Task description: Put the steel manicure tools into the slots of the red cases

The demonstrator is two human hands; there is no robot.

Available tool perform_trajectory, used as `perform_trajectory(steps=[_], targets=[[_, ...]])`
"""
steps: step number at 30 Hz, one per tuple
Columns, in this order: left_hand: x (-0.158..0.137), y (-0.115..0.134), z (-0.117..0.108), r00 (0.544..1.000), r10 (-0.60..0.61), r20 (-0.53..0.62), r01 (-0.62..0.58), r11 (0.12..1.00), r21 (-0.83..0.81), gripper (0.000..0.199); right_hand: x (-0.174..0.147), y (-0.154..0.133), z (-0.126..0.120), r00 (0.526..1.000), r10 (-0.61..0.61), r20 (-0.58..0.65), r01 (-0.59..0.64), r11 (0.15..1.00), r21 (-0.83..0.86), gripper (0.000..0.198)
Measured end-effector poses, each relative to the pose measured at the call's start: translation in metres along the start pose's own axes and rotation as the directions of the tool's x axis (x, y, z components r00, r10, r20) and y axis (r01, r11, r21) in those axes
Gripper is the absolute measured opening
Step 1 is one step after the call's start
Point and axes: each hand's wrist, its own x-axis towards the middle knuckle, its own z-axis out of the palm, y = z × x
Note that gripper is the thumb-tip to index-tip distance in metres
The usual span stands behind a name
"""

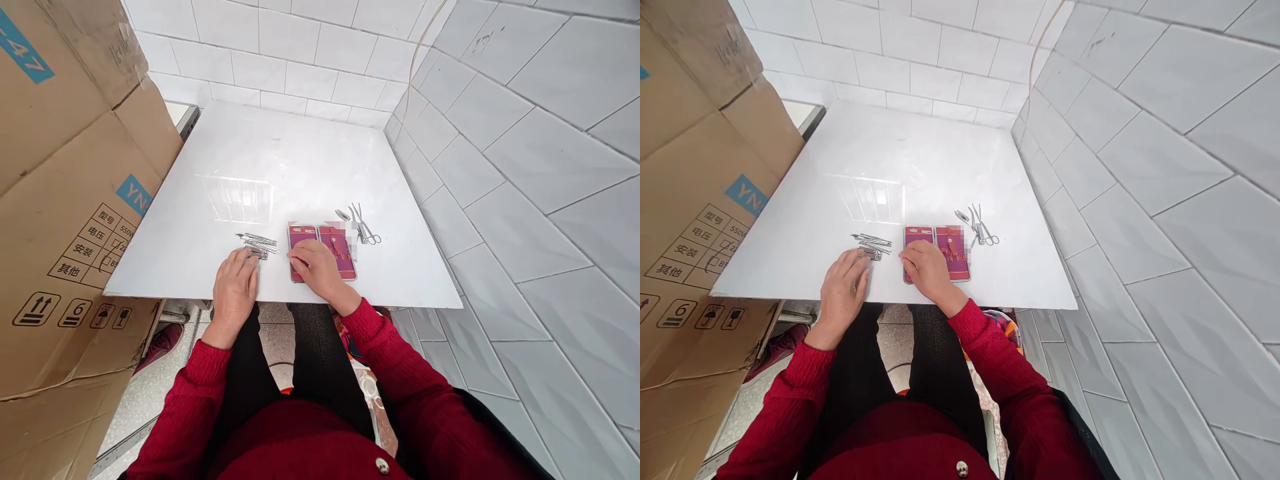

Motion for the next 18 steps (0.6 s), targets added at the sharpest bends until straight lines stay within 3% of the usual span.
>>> perform_trajectory(steps=[6,11,18], targets=[[0.005,0.001,0.005,0.998,0.018,0.062,-0.021,0.999,0.041,0.034,0.050,-0.015,0.009,0.979,-0.092,0.182,0.108,0.991,-0.079,0.021],[0.001,0.000,0.008,0.999,0.048,0.019,-0.049,0.998,0.050,0.035,0.073,-0.007,0.021,0.961,-0.117,0.251,0.141,0.987,-0.078,0.019],[-0.002,0.000,0.009,0.997,0.069,-0.015,-0.068,0.996,0.054,0.034,0.076,0.014,0.032,0.977,-0.126,0.170,0.122,0.992,0.034,0.019]])
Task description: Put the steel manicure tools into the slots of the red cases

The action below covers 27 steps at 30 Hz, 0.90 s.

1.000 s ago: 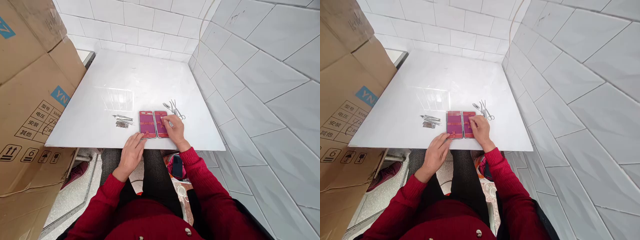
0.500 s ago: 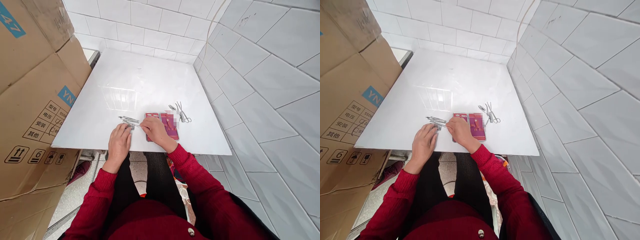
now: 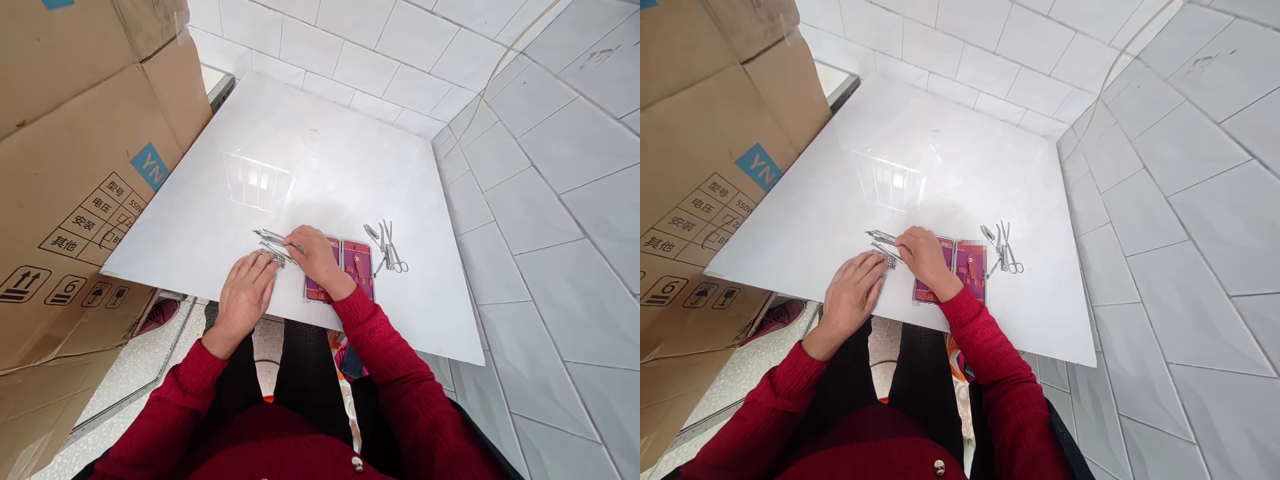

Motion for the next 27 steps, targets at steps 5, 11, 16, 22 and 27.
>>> perform_trajectory(steps=[5,11,16,22,27], targets=[[-0.0009,0.0011,-0.0010,1.000,-0.006,-0.009,0.006,1.000,-0.006,0.034,-0.0071,0.0031,0.0083,0.998,-0.019,-0.054,0.018,1.000,-0.011,0.021],[0.0004,0.0039,-0.0032,1.000,-0.001,-0.010,0.001,1.000,0.009,0.029,-0.0101,0.0000,0.0074,0.992,-0.058,-0.116,0.055,0.998,-0.027,0.018],[0.0003,0.0042,-0.0028,1.000,0.005,-0.020,-0.004,1.000,0.014,0.027,-0.0111,-0.0032,0.0074,0.988,-0.121,-0.092,0.117,0.992,-0.042,0.015],[-0.0016,0.0034,-0.0011,0.999,0.011,-0.035,-0.011,1.000,0.010,0.028,-0.0101,-0.0027,0.0100,0.995,-0.068,-0.074,0.062,0.995,-0.084,0.022],[-0.0001,0.0040,-0.0025,1.000,-0.007,-0.029,0.007,1.000,-0.015,0.033,-0.0088,-0.0047,0.0080,0.997,-0.060,-0.055,0.053,0.992,-0.113,0.023]])
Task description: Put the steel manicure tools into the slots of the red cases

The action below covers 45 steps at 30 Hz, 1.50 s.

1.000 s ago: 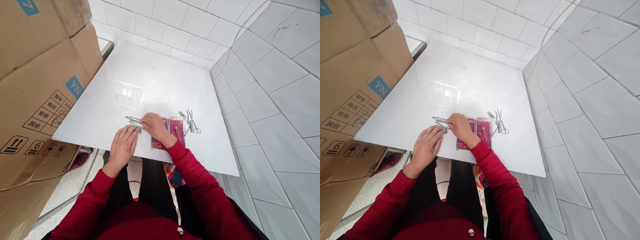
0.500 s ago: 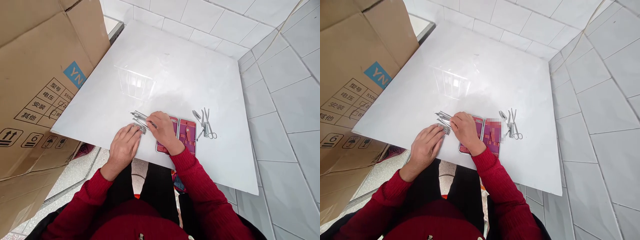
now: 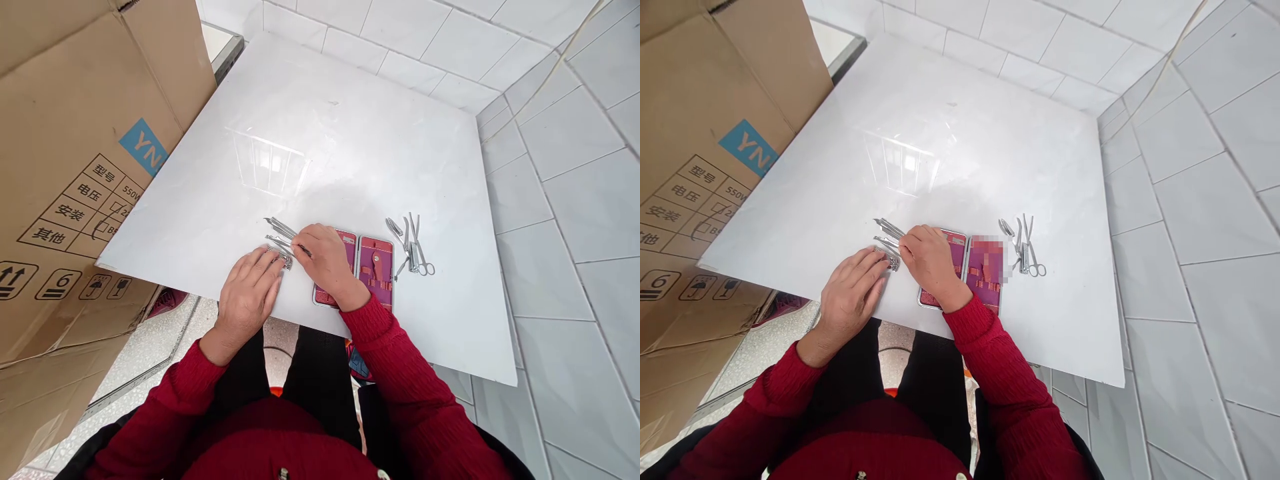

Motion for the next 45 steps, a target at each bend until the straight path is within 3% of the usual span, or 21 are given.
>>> perform_trajectory(steps=[8,12,22,25,29,37,45], targets=[[0.001,0.000,0.002,1.000,0.012,-0.004,-0.012,0.999,0.051,0.033,0.003,-0.004,0.003,0.999,-0.039,0.006,0.040,0.971,-0.236,0.021],[0.000,-0.001,0.003,1.000,0.018,-0.008,-0.017,0.998,0.054,0.034,0.003,-0.002,0.009,1.000,-0.009,-0.026,0.001,0.956,-0.294,0.021],[0.000,-0.001,0.003,1.000,0.014,-0.004,-0.014,0.999,0.045,0.034,0.003,-0.005,0.007,0.997,0.030,-0.074,-0.046,0.973,-0.226,0.022],[0.000,0.000,0.002,1.000,0.021,-0.005,-0.020,0.998,0.057,0.032,0.001,-0.007,0.004,0.995,-0.003,-0.098,-0.015,0.983,-0.181,0.020],[-0.001,0.000,0.003,1.000,0.019,-0.013,-0.018,0.998,0.066,0.031,0.001,-0.009,0.003,0.997,-0.074,-0.036,0.069,0.990,-0.127,0.022],[-0.002,-0.001,0.003,1.000,0.011,-0.004,-0.011,0.998,0.059,0.034,0.006,-0.009,0.009,0.999,0.017,-0.040,-0.024,0.982,-0.186,0.023],[0.000,-0.001,0.003,1.000,0.018,-0.007,-0.017,0.998,0.067,0.034,0.004,-0.006,0.012,0.997,-0.021,-0.068,0.007,0.981,-0.195,0.023]])
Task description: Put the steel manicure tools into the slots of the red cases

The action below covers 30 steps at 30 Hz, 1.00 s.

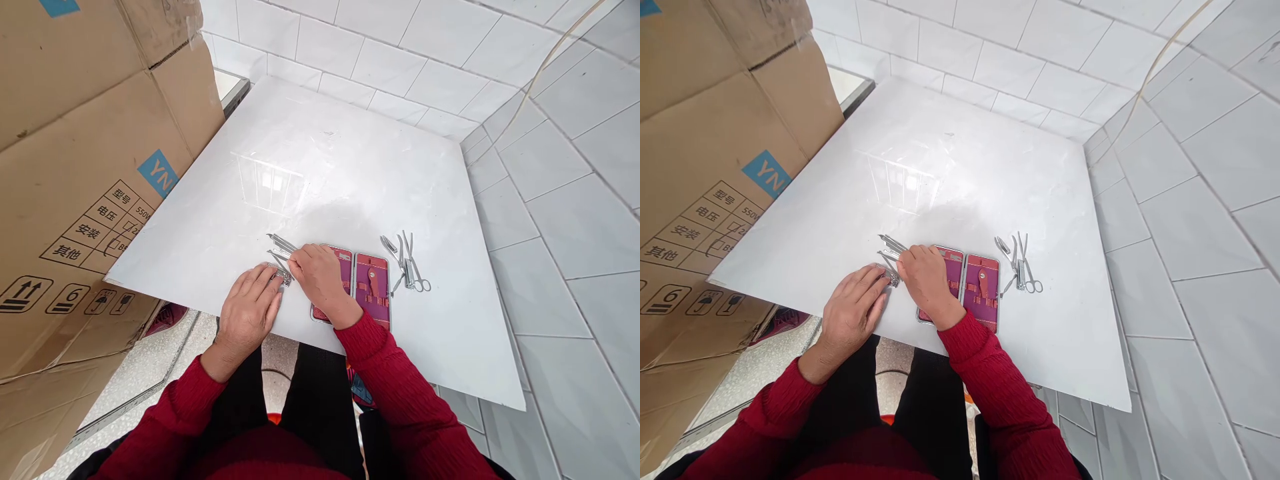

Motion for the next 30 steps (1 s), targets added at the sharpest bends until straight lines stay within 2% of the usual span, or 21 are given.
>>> perform_trajectory(steps=[5,9,15,18,22,30], targets=[[0.001,0.000,0.000,1.000,0.003,0.011,-0.003,1.000,-0.003,0.034,-0.001,-0.001,0.001,0.999,0.028,-0.027,-0.029,0.999,-0.035,0.025],[0.000,0.000,0.000,1.000,0.006,0.006,-0.006,1.000,-0.008,0.033,-0.002,-0.001,-0.001,0.999,0.052,0.001,-0.052,0.998,-0.032,0.024],[-0.001,-0.001,0.001,1.000,-0.010,0.008,0.011,0.999,-0.039,0.038,-0.002,-0.001,-0.011,0.996,0.066,0.061,-0.071,0.995,0.072,0.023],[0.000,0.000,0.000,1.000,-0.010,0.016,0.011,0.999,-0.031,0.036,-0.002,0.003,-0.018,0.996,0.082,0.039,-0.087,0.988,0.130,0.024],[0.002,0.001,-0.001,0.999,-0.011,0.041,0.012,1.000,-0.018,0.035,-0.002,0.008,-0.021,0.993,0.112,0.025,-0.114,0.986,0.122,0.025],[0.000,0.000,0.000,0.998,0.001,0.061,0.001,1.000,-0.030,0.035,-0.002,0.008,-0.019,0.996,0.073,0.046,-0.078,0.989,0.127,0.021]])
